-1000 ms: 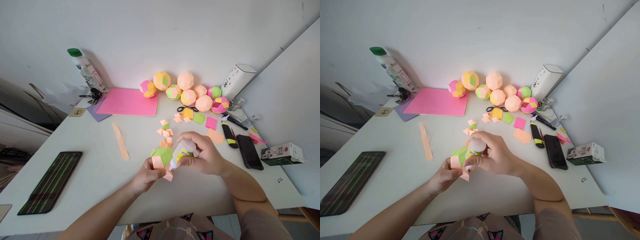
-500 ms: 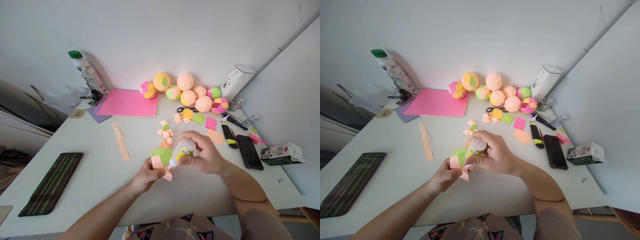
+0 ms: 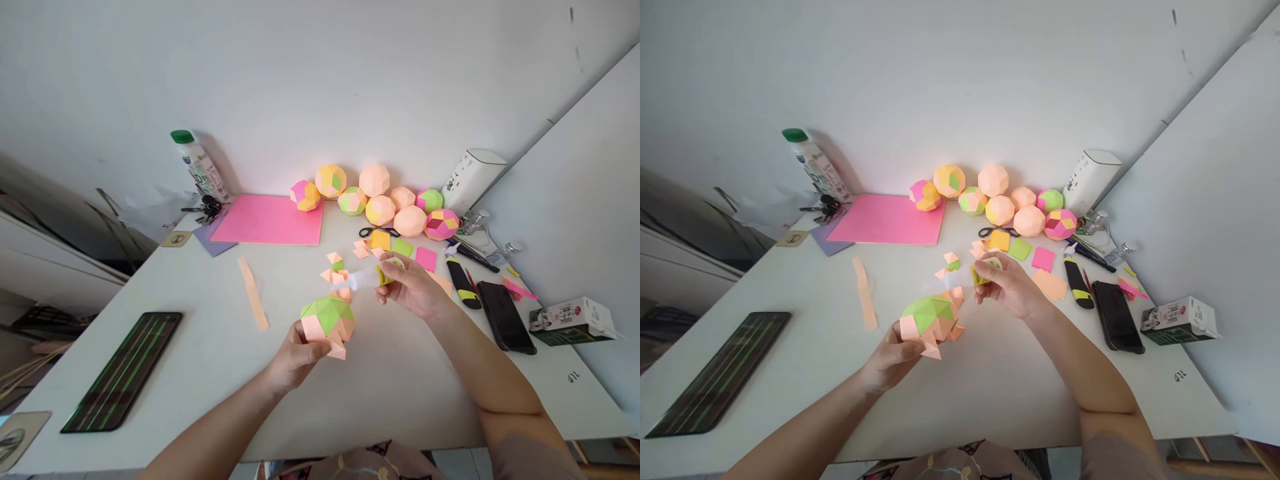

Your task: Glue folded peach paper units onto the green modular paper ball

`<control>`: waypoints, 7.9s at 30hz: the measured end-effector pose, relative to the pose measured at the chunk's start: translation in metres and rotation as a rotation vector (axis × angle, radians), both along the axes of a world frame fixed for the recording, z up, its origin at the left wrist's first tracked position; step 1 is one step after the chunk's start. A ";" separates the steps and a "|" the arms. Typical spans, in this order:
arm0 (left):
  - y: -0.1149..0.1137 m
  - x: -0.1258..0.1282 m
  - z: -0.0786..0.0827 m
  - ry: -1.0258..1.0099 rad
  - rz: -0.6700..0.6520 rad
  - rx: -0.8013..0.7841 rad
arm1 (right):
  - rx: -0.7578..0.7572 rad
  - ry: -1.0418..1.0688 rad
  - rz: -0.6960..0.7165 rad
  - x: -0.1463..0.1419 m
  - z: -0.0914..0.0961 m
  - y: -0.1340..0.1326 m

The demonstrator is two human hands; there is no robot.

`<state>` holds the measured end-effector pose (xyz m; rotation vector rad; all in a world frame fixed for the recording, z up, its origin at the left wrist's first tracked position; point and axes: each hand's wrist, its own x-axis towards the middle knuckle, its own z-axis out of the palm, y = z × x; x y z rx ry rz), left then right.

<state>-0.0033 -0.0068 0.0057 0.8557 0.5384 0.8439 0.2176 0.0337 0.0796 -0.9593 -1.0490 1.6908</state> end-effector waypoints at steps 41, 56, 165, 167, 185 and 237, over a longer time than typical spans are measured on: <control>-0.013 0.015 0.002 0.093 0.134 -0.100 | 0.107 -0.145 0.001 -0.048 -0.047 -0.062; -0.015 0.016 -0.006 0.233 0.083 -0.013 | 0.218 -0.182 0.031 -0.041 -0.050 -0.054; -0.005 0.000 0.004 0.243 -0.187 0.112 | 0.006 -0.281 0.407 -0.009 -0.040 -0.043; -0.006 0.000 0.004 0.217 -0.184 0.089 | 0.046 -0.304 0.396 -0.012 -0.040 -0.045; -0.007 0.000 0.001 0.154 -0.138 0.045 | -0.002 -0.240 0.363 -0.016 -0.042 -0.048; -0.007 0.001 0.004 0.194 -0.115 0.039 | -0.115 -0.179 0.455 -0.022 -0.048 -0.051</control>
